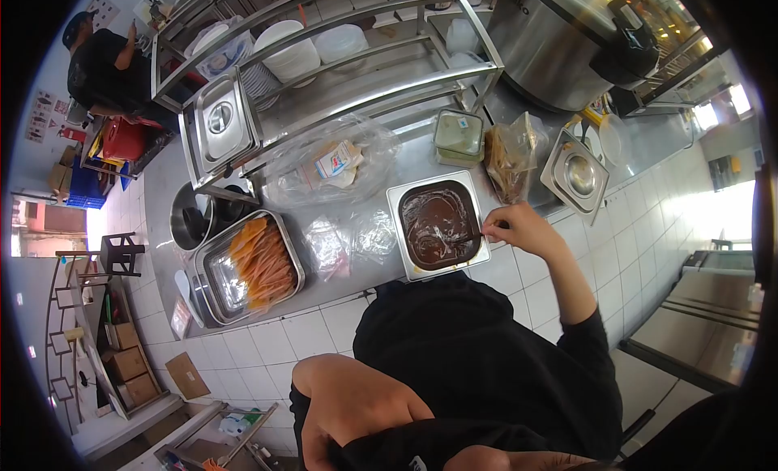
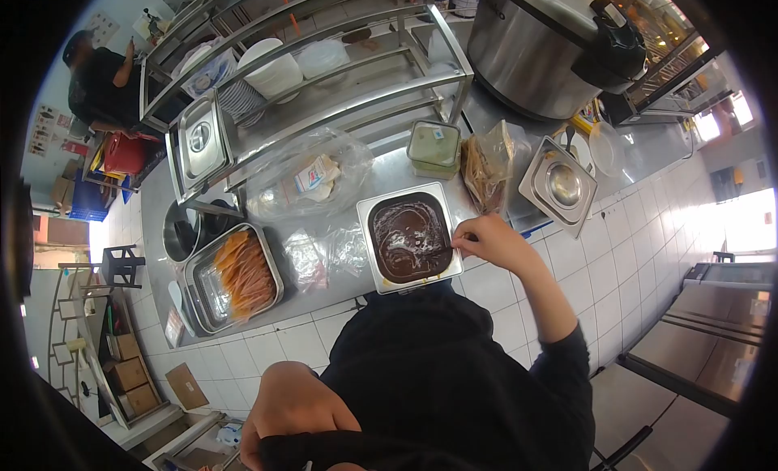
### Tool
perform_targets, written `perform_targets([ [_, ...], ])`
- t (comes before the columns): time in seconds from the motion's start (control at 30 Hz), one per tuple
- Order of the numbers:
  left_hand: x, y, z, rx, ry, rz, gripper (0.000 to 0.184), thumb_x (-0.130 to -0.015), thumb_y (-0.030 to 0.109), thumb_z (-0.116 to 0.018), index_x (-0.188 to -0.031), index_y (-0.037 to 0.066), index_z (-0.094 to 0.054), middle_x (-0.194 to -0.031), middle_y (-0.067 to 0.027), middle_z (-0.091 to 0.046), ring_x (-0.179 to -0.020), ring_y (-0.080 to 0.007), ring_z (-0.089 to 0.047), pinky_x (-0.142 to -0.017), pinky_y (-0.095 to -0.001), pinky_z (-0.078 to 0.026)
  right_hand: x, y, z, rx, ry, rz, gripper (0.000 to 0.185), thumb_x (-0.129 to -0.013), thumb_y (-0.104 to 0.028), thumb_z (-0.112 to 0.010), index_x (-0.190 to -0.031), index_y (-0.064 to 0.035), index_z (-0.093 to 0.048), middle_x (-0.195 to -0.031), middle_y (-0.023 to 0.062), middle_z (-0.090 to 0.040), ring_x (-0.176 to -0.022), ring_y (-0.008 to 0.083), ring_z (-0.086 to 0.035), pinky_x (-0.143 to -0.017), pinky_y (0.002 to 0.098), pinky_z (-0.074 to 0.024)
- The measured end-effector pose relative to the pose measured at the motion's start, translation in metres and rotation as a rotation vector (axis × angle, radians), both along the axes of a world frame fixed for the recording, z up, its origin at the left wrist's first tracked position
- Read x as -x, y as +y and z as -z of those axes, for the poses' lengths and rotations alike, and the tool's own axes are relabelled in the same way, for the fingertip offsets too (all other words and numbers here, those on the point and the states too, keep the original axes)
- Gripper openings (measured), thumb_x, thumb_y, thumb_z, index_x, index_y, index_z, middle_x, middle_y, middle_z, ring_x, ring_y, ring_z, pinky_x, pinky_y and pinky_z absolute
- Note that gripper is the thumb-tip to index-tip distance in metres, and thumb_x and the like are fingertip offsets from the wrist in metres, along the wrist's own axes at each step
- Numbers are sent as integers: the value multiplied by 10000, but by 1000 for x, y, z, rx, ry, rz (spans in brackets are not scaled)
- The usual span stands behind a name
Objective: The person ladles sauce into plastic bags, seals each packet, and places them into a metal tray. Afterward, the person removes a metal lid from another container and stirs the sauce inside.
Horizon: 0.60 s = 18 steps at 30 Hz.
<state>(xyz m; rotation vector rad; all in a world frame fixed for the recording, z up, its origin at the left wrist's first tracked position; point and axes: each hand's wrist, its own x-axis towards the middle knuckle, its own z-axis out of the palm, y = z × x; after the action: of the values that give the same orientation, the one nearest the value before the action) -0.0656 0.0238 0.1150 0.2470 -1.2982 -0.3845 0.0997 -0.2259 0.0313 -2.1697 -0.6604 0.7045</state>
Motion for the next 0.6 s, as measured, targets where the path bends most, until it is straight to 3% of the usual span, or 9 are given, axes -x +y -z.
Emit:
perform_targets([
  [0.03,1,5,-1,4,6,-3,417,-961,399,-477,-981,20,-649,-1085,-171,-605,-995,-357,-527,-886,-501,-347,3,1,2,-1,4,3,150,-878,-179,-641,-933,-44,-676,-710,91,-680,-606,188,-665,-581,304,-513],
  [0.1,3,15,-3,12,14,-2,417,-961,400,-479,-981,19,-649,-1081,-170,-605,-989,-355,-527,-882,-499,-348,8,10,1,466,-348,-300,168,-877,-173,-601,-1017,-92,-647,-769,122,-683,-698,294,-676,-624,399,-519],
  [0.17,3,19,-2,15,10,-3,418,-960,400,-480,-982,18,-649,-1077,-169,-605,-984,-354,-527,-878,-498,-348,9,11,0,411,-308,-347,199,-879,-164,-565,-1068,-139,-622,-800,109,-682,-750,327,-665,-633,455,-509],
  [0.43,8,4,-4,-10,-10,-40,419,-958,400,-485,-983,15,-649,-1061,-165,-605,-963,-348,-529,-861,-492,-350,5,-2,15,353,-552,-403,248,-828,-154,-602,-1066,-191,-659,-803,25,-686,-704,231,-673,-573,369,-513],
  [0.47,8,0,-4,-16,-11,-46,419,-958,400,-485,-983,15,-649,-1059,-165,-605,-960,-347,-529,-859,-491,-350,4,-4,15,239,-534,-369,163,-880,-219,-612,-1024,-190,-684,-797,27,-685,-680,240,-656,-562,358,-499],
  [0.6,8,-12,-3,-23,-14,-56,420,-956,400,-488,-984,14,-648,-1051,-163,-605,-950,-344,-529,-851,-488,-351,5,-7,24,253,-650,-227,148,-867,-225,-631,-994,-190,-697,-800,26,-688,-677,239,-656,-565,356,-502],
])
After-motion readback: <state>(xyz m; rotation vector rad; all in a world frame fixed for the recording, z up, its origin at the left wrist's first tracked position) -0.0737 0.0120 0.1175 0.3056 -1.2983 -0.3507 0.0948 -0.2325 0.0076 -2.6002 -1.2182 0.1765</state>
